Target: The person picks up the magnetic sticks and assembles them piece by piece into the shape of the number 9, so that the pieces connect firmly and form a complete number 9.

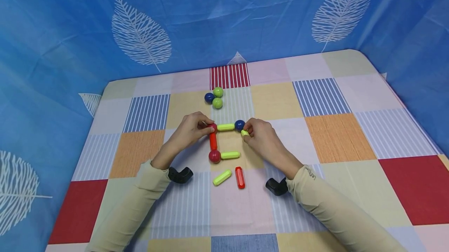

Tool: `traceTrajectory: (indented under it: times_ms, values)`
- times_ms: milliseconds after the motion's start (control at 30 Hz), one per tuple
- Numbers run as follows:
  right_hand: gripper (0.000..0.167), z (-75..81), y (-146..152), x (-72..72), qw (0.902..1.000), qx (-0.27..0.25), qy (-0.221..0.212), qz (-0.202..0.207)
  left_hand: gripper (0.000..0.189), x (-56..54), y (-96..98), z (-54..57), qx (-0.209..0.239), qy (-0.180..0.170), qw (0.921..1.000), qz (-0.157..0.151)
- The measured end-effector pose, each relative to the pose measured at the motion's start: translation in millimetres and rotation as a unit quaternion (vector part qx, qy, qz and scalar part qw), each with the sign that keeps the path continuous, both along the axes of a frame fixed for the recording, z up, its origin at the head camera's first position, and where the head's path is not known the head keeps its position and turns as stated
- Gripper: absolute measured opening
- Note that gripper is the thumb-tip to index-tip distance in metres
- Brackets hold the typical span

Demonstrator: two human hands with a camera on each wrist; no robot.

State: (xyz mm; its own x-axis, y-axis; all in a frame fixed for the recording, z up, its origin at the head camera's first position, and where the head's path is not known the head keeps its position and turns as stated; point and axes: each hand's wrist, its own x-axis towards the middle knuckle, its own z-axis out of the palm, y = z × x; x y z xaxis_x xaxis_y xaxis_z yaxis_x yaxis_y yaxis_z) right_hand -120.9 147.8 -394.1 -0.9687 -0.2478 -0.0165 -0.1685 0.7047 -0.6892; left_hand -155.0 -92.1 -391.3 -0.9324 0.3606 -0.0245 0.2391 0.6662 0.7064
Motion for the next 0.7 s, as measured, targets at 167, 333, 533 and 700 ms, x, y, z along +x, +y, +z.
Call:
traceTrajectory:
  times_ms: [167, 333, 533, 700]
  values:
    - [0.017, 0.2, -2, 1.6, 1.0000, -0.006, 0.000, -0.005, 0.019, 0.0, -0.1, -0.2, 0.006, 0.001, 1.0000, -0.001]
    - [0.017, -1.1, -5, 2.9, 1.0000, -0.008, 0.000, -0.005, 0.019, -0.1, -0.1, -1.4, 0.008, 0.004, 1.0000, -0.001]
    - [0.017, -0.2, -8, 2.1, 0.9999, 0.002, -0.001, -0.010, 0.019, 0.0, 0.1, -1.7, 0.006, 0.001, 1.0000, -0.002]
    - [0.018, 2.1, -12, 0.5, 0.9998, 0.002, -0.011, -0.015, 0.019, -0.2, -0.1, -1.0, 0.004, 0.002, 1.0000, 0.000]
